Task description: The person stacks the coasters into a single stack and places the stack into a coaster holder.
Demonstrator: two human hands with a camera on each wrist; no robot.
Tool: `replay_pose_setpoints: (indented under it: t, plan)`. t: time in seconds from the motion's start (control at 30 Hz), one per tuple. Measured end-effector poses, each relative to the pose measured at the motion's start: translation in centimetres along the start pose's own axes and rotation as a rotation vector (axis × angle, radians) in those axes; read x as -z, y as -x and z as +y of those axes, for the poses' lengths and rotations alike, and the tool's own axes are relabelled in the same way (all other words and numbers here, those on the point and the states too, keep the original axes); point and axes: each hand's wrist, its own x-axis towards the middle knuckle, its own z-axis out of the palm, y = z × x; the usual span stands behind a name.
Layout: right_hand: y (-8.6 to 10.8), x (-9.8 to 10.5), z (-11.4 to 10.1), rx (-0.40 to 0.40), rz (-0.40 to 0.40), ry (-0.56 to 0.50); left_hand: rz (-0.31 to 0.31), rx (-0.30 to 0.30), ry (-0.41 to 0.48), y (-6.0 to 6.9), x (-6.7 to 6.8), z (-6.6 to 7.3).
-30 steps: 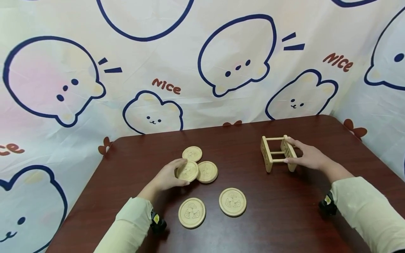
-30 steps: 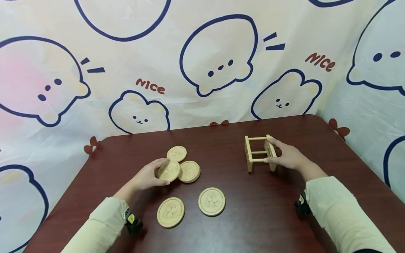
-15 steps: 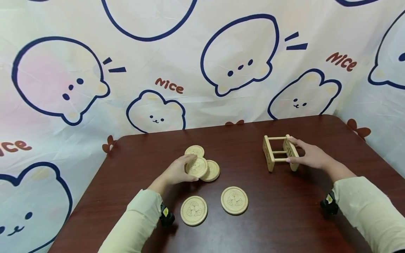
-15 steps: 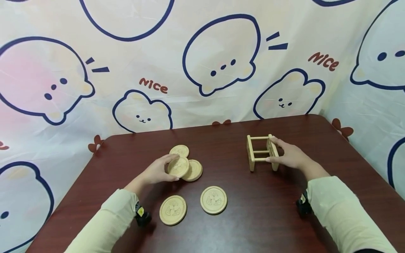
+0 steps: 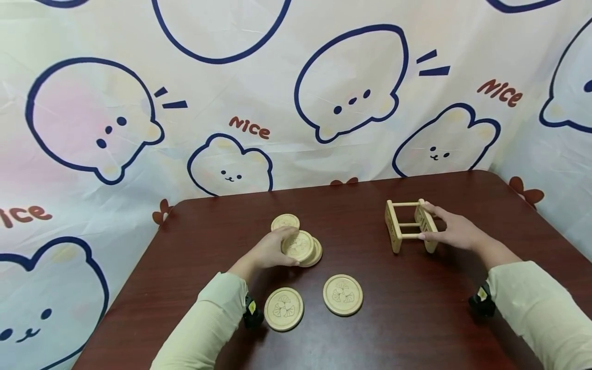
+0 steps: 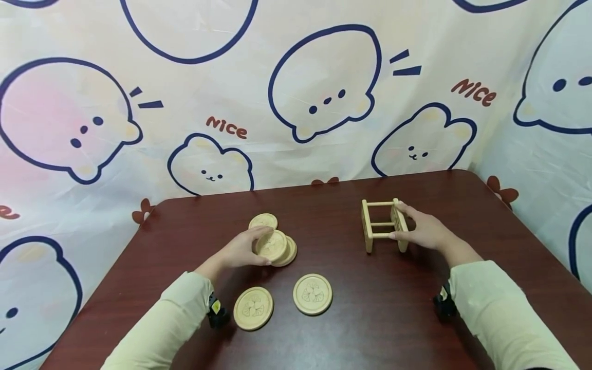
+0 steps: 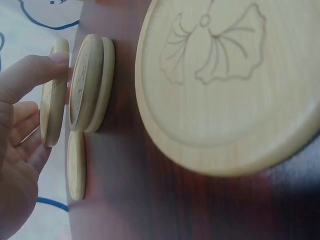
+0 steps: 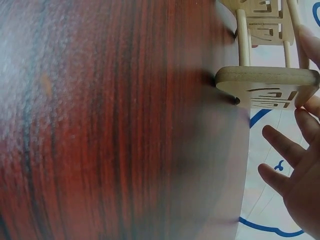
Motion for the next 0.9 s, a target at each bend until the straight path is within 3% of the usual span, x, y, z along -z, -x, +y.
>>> replay_pose_setpoints:
  t: [0.9]
  plan:
    - [-0.1, 0.1, -0.1, -0.021, 0.002, -0.002, -0.086, -0.014, -0.035, -1.7, -1.1, -0.1]
